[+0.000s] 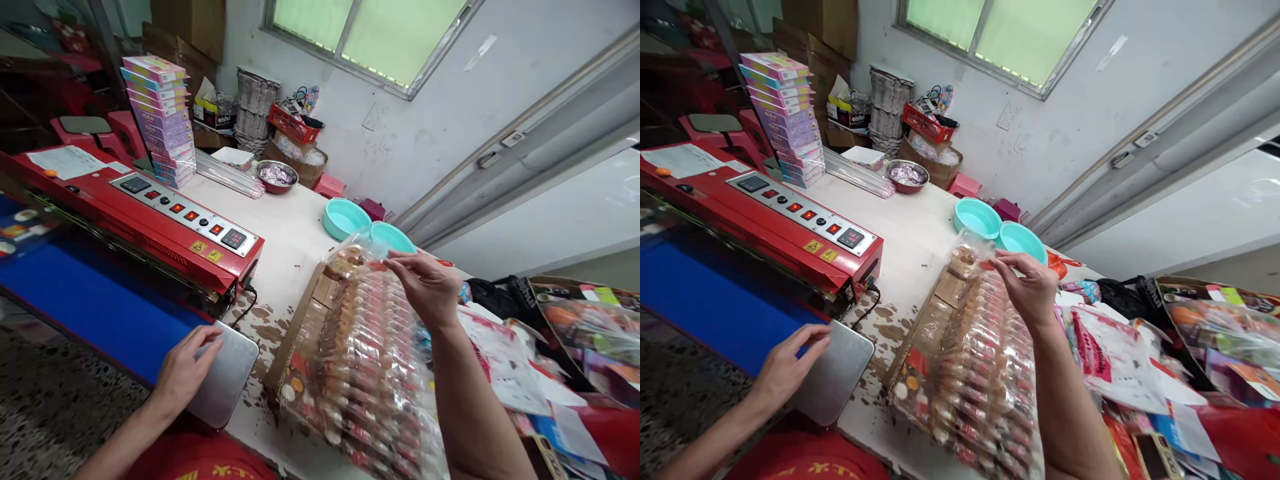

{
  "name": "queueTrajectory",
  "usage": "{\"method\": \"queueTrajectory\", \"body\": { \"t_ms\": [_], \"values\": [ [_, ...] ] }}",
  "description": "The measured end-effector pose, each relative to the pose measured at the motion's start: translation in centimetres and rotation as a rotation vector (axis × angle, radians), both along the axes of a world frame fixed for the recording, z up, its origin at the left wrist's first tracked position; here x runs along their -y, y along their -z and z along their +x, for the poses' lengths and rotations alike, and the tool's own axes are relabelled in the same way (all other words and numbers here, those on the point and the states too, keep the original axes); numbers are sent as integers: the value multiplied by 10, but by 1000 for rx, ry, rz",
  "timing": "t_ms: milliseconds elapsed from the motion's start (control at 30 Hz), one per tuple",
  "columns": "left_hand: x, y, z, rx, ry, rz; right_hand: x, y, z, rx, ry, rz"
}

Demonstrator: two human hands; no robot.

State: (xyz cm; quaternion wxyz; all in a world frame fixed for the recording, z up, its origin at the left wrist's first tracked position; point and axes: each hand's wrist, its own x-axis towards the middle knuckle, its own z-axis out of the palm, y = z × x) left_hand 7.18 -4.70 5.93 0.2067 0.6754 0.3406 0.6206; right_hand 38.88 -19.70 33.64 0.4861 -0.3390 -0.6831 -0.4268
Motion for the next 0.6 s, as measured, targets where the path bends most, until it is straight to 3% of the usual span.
{"method": "queueTrajectory", "body": {
  "t_ms": [67, 167, 267, 333, 400, 600],
  "values": [
    [11, -32, 8, 19, 63, 78, 16, 19, -32, -86, -72, -30],
    [25, -79, 18, 45, 184, 142, 9, 53, -65, -246, -219, -246],
    [27, -108, 26, 19, 467, 20, -14, 88, -84, -412, -334, -484],
    [22, -109, 29, 25, 684, -133, -30, 109, -92, -503, -363, -568],
    [16, -98, 29, 96, 779, -267, -45, 129, -99, -584, -373, -621],
    [-5, -66, 22, 255, 715, -438, -81, 170, -112, -756, -440, -753]
  ]
}}
